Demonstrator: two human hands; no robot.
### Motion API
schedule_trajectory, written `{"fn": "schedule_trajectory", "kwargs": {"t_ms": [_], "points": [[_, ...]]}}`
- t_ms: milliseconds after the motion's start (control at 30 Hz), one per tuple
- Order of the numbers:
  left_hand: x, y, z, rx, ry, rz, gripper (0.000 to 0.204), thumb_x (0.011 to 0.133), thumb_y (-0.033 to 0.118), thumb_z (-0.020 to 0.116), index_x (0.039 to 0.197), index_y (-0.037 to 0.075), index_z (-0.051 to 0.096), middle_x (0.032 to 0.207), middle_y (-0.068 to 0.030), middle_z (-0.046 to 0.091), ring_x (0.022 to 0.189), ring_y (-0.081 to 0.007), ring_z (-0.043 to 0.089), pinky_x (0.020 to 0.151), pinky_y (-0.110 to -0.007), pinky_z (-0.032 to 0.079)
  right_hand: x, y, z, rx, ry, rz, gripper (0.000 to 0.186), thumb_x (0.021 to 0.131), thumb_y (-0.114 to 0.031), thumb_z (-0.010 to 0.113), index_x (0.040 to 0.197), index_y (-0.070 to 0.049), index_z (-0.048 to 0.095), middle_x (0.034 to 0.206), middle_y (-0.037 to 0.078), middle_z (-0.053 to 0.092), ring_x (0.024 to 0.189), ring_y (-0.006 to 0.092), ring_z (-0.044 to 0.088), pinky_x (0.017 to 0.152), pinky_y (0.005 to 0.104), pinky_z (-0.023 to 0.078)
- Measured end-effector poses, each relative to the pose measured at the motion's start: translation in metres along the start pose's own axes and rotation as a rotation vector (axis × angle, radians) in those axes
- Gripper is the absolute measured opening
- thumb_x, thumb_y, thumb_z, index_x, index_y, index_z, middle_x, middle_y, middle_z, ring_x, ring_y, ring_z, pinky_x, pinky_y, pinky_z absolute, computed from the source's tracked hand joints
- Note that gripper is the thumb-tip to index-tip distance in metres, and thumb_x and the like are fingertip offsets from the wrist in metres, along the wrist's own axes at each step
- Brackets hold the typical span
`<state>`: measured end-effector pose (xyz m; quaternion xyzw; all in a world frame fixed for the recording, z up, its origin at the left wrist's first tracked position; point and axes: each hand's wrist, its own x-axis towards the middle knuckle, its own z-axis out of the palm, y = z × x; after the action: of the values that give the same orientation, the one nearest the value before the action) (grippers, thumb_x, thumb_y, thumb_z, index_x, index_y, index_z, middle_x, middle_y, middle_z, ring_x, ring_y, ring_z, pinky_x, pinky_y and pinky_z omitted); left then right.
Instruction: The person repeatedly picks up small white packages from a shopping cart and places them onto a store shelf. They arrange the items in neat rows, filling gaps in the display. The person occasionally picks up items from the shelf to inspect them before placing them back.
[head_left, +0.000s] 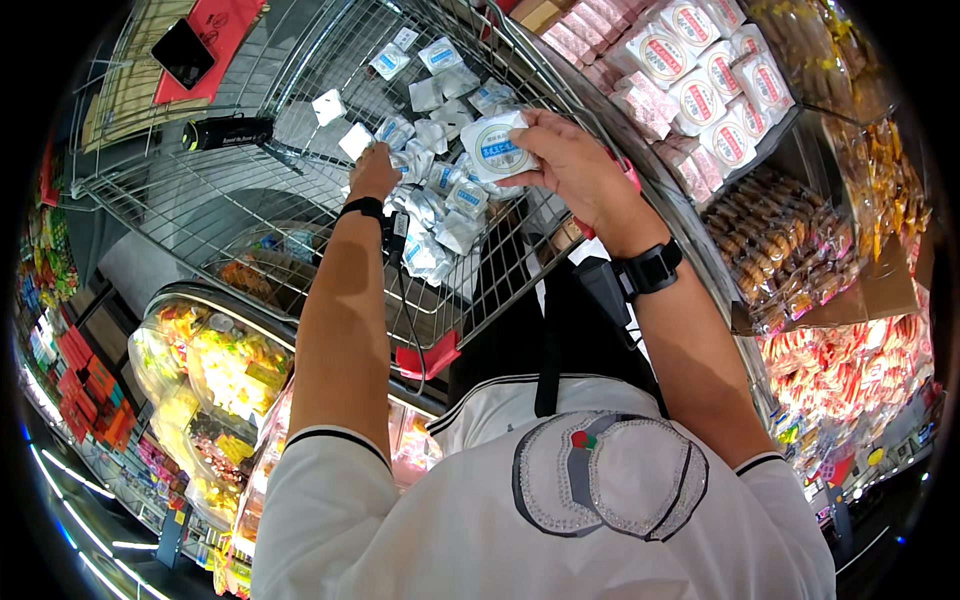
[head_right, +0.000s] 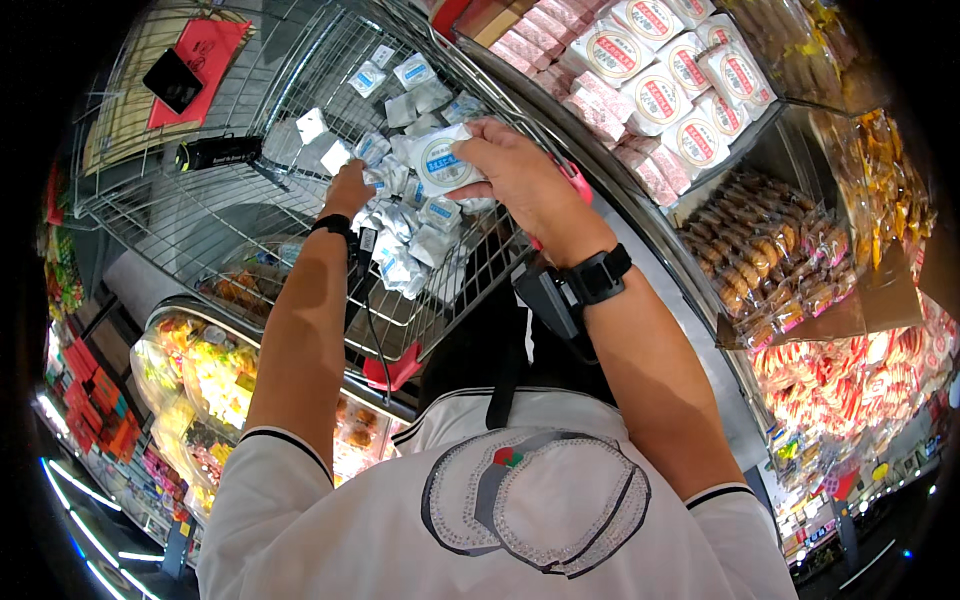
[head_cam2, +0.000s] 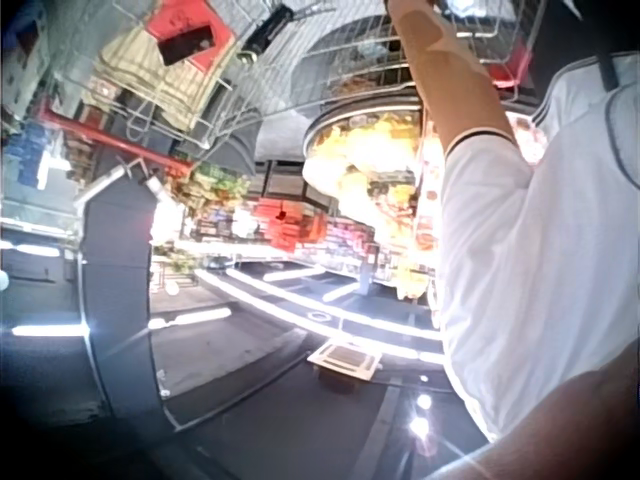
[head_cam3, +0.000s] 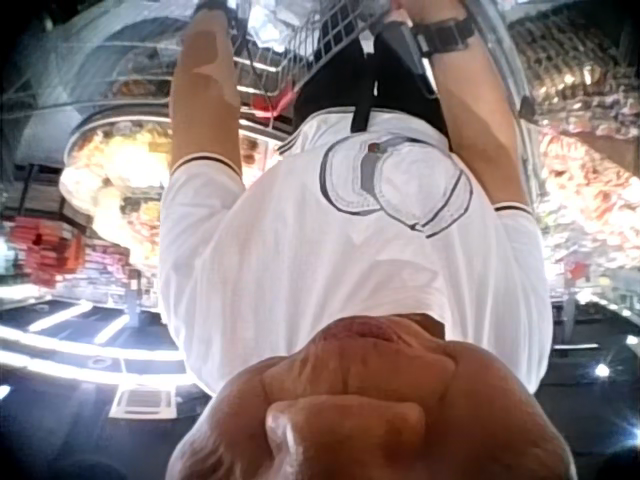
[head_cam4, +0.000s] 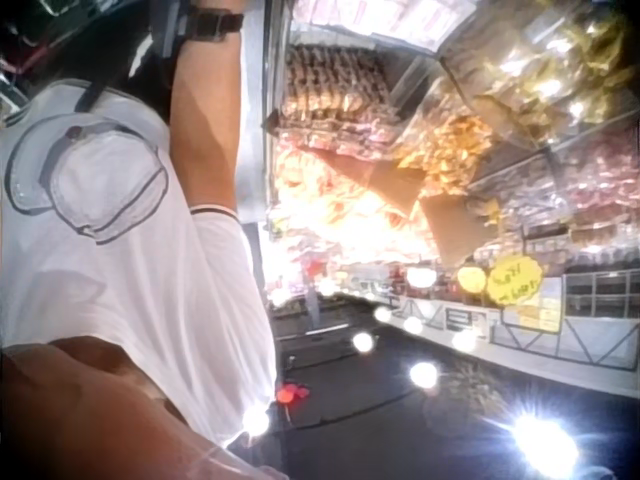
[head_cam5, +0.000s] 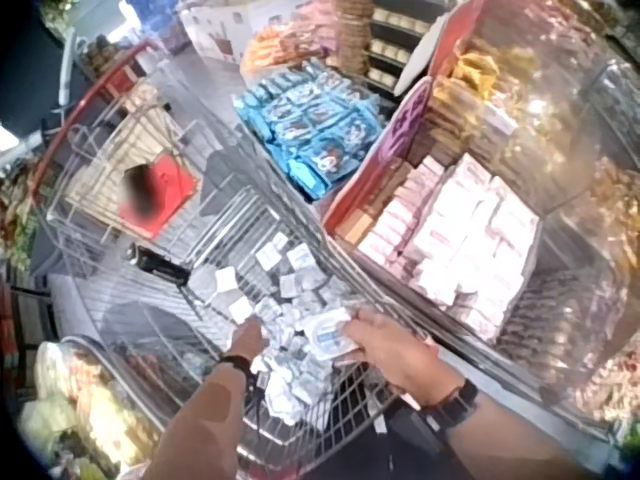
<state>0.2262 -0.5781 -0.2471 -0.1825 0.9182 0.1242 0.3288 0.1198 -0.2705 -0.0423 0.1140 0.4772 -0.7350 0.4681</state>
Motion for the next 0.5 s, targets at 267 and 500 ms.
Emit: {"fn": "schedule_trajectory", "kwargs": {"t_ms": [267,500], "points": [[-0.012,0.022,-0.015,0.125,-0.056,0.0,0.053,0.081,0.028,0.078,0.12,0.004,0.051,0.125,-0.0176,0.058,0.12,-0.0359,0.055,0.096,-0.051,0.046,0.001,0.0,-0.002,0.014,0.03,0.011,0.038,0.097,-0.017,0.057,0.128,0.003,0.045,0.115,0.009,0.062,0.104,0.019,0.064,0.087,0.038,0.058],[-0.019,0.017,-0.018,-0.013,-0.028,0.121,0.047,0.082,0.029,0.074,0.115,0.003,0.053,0.113,-0.0209,0.066,0.11,-0.0374,0.062,0.085,-0.053,0.048,-0.001,-0.001,-0.001,0.036,-0.002,0.005,0.029,0.097,-0.016,0.056,0.12,0.0,0.051,0.111,0.007,0.063,0.102,0.0174,0.064,0.088,0.0374,0.057]]}}
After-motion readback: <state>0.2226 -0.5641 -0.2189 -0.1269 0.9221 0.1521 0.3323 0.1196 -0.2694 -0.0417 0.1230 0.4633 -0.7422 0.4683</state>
